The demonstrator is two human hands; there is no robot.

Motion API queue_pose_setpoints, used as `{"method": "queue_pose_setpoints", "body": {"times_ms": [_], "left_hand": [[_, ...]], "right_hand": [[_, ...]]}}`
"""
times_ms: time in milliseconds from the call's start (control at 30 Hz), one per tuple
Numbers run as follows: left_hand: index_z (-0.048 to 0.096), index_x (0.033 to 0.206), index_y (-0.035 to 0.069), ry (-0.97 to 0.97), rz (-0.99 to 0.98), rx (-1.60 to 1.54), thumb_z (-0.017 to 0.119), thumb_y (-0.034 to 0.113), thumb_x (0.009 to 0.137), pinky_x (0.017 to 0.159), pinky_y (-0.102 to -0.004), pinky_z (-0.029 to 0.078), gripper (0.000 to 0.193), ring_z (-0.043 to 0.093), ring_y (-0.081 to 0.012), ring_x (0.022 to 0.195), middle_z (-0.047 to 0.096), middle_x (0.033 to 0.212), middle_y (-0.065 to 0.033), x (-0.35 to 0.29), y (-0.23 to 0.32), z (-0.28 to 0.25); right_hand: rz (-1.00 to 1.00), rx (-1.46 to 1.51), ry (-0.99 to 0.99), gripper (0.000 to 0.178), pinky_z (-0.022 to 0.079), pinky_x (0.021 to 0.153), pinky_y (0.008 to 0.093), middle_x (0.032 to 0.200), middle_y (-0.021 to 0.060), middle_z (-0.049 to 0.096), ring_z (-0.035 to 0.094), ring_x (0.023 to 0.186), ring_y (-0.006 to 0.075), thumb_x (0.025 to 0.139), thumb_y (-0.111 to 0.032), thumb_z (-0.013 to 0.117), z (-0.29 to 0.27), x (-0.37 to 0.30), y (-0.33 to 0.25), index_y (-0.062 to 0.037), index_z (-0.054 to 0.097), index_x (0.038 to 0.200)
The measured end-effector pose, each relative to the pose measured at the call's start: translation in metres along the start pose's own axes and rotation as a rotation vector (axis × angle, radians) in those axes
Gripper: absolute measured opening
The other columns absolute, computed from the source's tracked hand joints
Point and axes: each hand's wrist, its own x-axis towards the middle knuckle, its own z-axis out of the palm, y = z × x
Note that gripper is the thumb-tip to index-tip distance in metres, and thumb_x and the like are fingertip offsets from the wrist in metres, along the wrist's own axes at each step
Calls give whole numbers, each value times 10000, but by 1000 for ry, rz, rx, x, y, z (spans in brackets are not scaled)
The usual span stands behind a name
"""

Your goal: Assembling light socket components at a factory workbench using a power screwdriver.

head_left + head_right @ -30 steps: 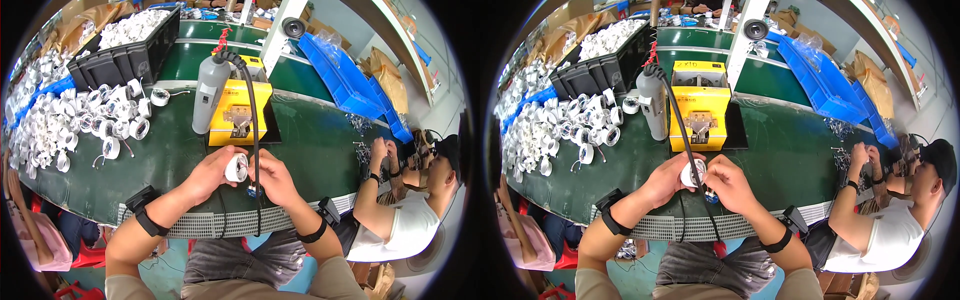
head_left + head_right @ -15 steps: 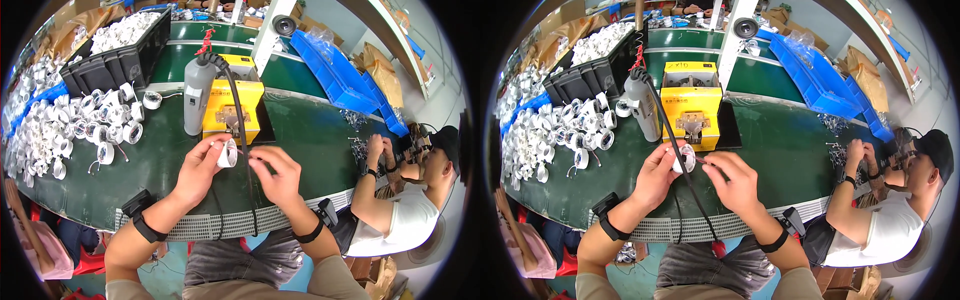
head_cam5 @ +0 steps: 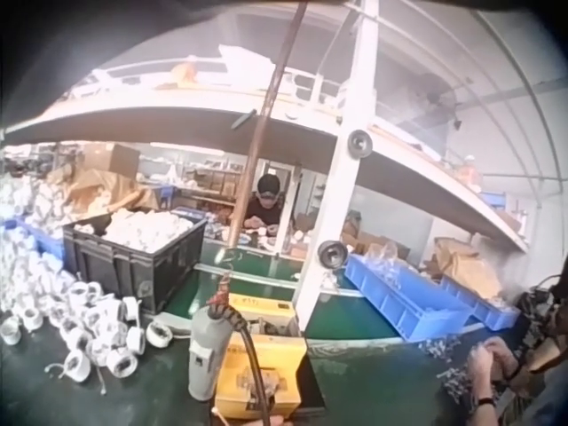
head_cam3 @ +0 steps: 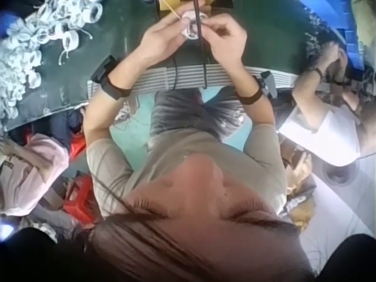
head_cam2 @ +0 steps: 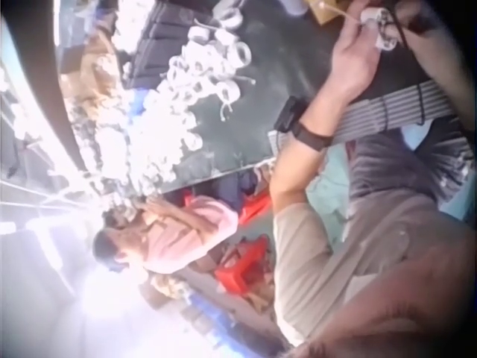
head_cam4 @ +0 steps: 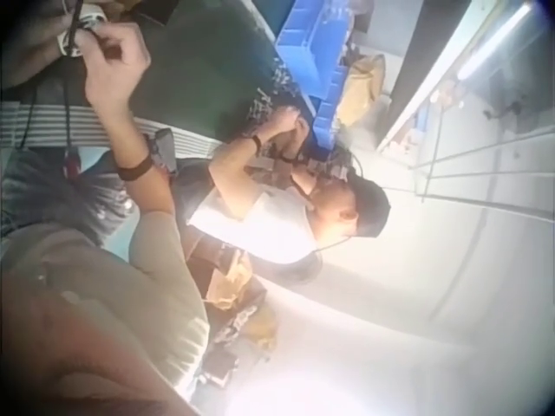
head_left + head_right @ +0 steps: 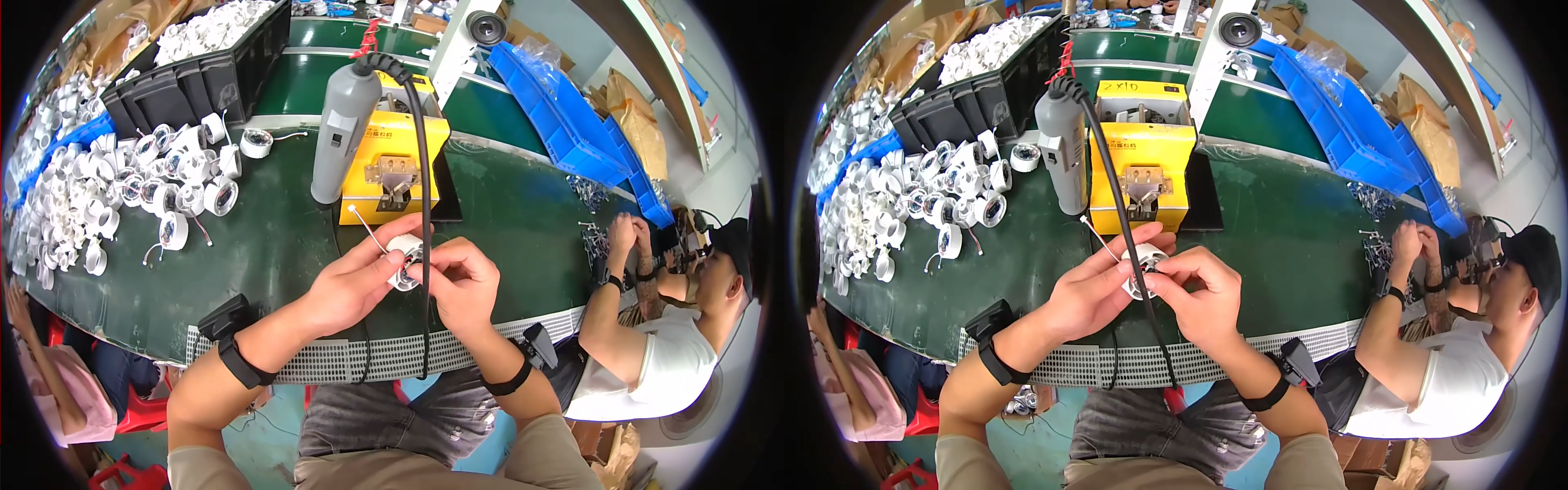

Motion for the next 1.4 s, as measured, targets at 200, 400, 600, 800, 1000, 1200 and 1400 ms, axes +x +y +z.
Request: {"method": "queue_pose_setpoints", "body": {"times_ms": [200,400,600,800,1000,1200,1400], "left_hand": [[164,1516,101,-27,13,33,399,189,1018,1116,-384,263,558,367,-223,1337,340,1467,-117,0,0,9],[181,1514,105,21,-60,365,468,145,1000,1037,-344,362,590,448,-169,1247,451,1355,-85,3,5,5],[437,1272,-64,263,-102,422,583,78,914,801,-304,592,411,606,-160,995,571,1117,-114,5,-6,-14],[505,1203,-74,375,-190,419,559,88,923,805,-331,592,327,606,-205,1042,576,1157,-123,6,5,-14],[517,1287,-13,419,-253,436,535,93,929,810,-321,581,374,616,-169,1003,603,1132,-96,4,3,-19],[514,1291,7,477,-307,417,529,28,920,798,-315,588,372,631,-162,901,589,1089,-70,8,8,-15],[510,1214,-1,523,-323,424,520,22,909,770,-328,597,306,641,-189,877,576,1064,-81,8,10,-15]], "right_hand": [[-419,-296,98,242,482,640,256,851,65,624,582,711,136,717,43,778,4,8,2,0,623,897],[-32,114,15,252,544,675,240,930,96,633,665,863,159,819,15,709,5,4,9,32,584,1037],[-222,-483,-18,293,531,755,294,992,116,635,646,873,173,835,-93,715,5,36,-7,24,605,1080],[-396,-400,-44,600,498,903,355,1063,141,634,635,1007,209,832,-170,721,74,87,-13,15,411,1312],[-471,165,-78,488,526,694,322,823,110,591,624,697,191,898,-97,522,85,88,-35,60,301,1304],[-435,187,283,385,418,419,307,586,89,496,467,432,162,943,-157,470,59,119,-41,29,365,1263],[-450,125,324,310,402,413,299,546,76,474,452,415,156,940,-150,501,59,124,-35,12,411,1189]]}}
